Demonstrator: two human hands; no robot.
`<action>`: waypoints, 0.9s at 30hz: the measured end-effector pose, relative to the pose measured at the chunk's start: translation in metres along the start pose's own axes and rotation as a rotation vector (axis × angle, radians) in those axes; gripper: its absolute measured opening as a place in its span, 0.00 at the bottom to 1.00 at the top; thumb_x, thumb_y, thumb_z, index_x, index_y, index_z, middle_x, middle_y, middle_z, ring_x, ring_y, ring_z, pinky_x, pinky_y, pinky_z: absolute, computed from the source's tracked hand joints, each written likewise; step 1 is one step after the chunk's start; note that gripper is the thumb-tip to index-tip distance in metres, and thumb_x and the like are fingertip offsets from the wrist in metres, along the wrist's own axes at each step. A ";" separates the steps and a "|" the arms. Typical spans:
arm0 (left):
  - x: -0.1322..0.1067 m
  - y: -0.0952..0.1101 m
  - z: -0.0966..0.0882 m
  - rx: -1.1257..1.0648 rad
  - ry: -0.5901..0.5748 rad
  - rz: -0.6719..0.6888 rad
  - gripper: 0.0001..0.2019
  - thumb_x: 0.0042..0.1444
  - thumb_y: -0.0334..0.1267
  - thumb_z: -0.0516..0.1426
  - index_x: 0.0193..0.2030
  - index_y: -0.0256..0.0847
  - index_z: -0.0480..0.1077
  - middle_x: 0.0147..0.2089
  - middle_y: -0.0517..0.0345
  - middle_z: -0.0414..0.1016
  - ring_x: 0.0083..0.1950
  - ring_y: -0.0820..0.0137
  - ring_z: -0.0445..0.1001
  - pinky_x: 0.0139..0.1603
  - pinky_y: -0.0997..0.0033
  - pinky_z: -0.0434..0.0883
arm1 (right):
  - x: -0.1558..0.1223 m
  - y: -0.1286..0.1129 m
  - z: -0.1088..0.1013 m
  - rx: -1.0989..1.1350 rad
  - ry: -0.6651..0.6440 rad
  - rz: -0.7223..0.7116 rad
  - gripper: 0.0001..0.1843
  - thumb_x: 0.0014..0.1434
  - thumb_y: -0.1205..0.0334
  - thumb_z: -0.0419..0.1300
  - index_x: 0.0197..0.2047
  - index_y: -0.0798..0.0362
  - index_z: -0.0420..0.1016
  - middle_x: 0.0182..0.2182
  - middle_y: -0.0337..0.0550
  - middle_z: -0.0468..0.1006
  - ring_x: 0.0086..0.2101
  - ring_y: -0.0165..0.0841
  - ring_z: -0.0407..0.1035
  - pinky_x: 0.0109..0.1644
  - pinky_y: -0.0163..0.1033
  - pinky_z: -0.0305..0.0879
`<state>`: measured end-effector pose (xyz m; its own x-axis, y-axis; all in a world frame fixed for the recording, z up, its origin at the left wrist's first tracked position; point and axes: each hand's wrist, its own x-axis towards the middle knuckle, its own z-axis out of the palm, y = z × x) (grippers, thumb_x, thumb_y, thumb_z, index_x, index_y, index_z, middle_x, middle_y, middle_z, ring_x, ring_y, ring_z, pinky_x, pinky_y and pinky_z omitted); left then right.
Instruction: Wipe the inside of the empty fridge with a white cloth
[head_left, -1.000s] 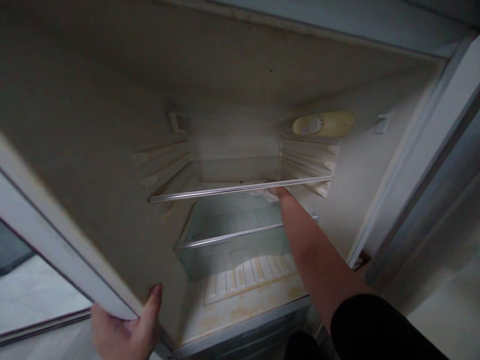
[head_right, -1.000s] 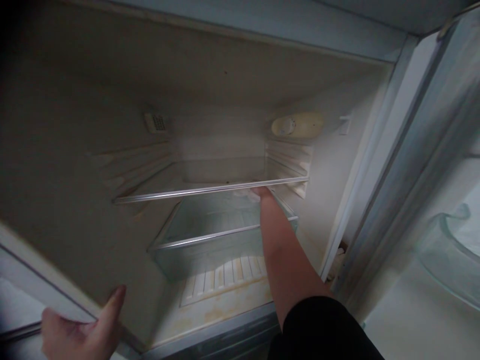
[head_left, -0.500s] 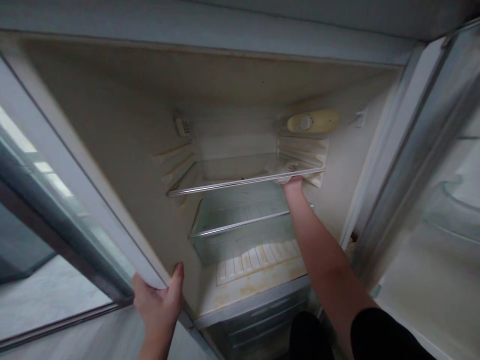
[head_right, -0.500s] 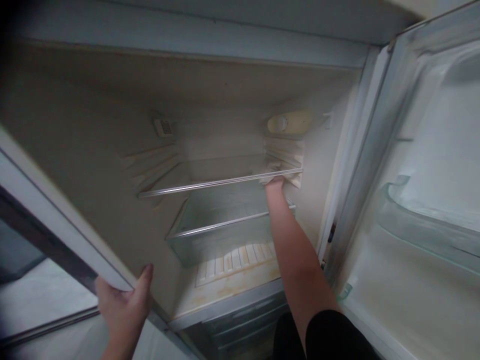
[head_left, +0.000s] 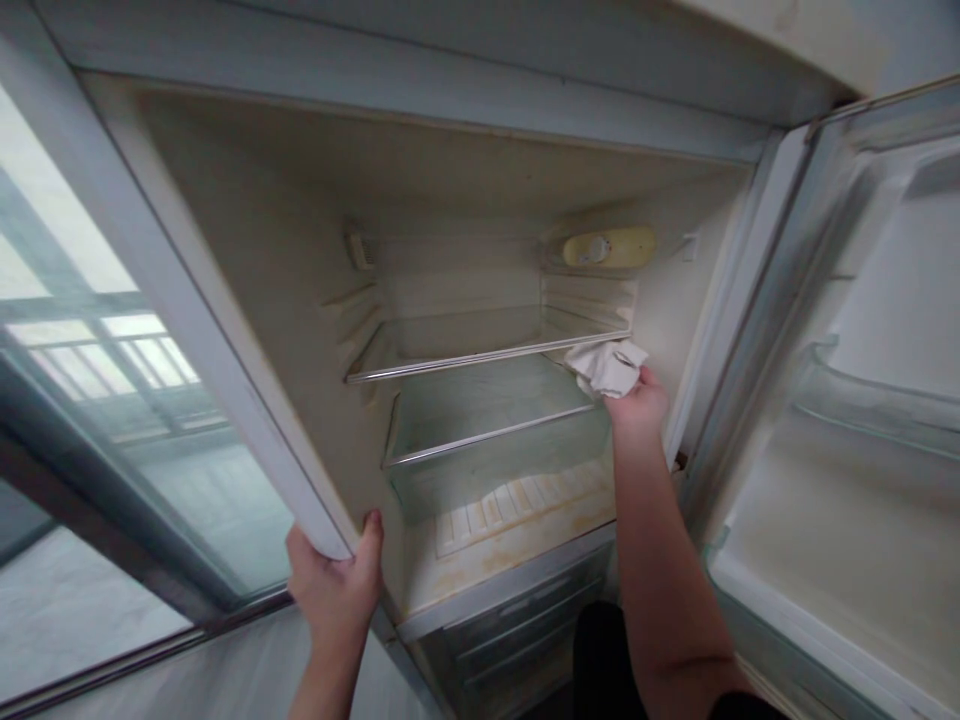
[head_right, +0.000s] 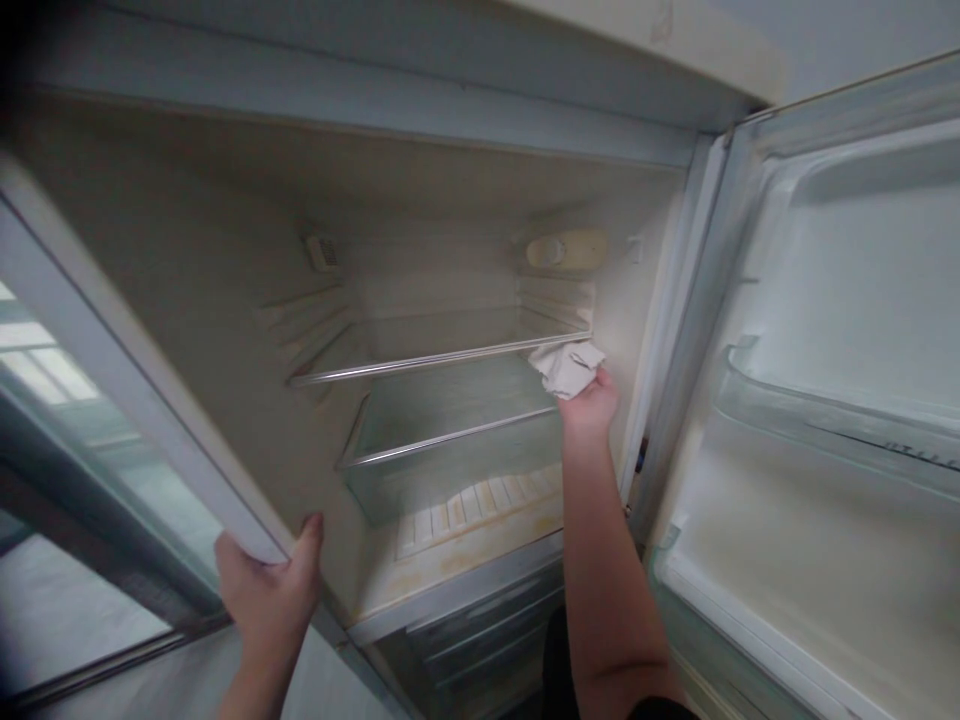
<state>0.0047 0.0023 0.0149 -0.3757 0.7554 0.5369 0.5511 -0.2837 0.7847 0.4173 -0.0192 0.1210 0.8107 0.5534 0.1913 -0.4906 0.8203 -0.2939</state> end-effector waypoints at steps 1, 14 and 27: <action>0.000 -0.001 0.001 0.002 -0.003 0.003 0.29 0.46 0.61 0.61 0.48 0.44 0.65 0.41 0.54 0.70 0.42 0.54 0.74 0.43 0.55 0.71 | -0.013 -0.004 -0.003 0.030 0.038 0.009 0.22 0.67 0.66 0.42 0.48 0.55 0.77 0.38 0.48 0.84 0.45 0.37 0.81 0.57 0.51 0.76; 0.000 -0.005 0.002 -0.030 -0.051 -0.003 0.39 0.48 0.62 0.62 0.61 0.40 0.67 0.50 0.44 0.74 0.50 0.46 0.76 0.52 0.44 0.74 | -0.079 0.005 -0.012 -1.365 -0.085 -0.878 0.27 0.68 0.50 0.51 0.61 0.58 0.73 0.66 0.61 0.69 0.71 0.47 0.55 0.78 0.58 0.46; 0.000 -0.005 0.002 -0.059 -0.089 0.099 0.38 0.53 0.60 0.60 0.64 0.36 0.65 0.52 0.41 0.76 0.51 0.47 0.78 0.51 0.50 0.75 | -0.008 -0.035 0.062 -1.999 -0.001 -1.001 0.38 0.61 0.74 0.49 0.74 0.58 0.59 0.76 0.62 0.49 0.70 0.49 0.57 0.70 0.59 0.59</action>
<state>0.0034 0.0050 0.0109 -0.2526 0.7704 0.5854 0.5368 -0.3918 0.7472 0.4079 -0.0436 0.1872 0.5132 0.1794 0.8393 0.8138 -0.4125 -0.4094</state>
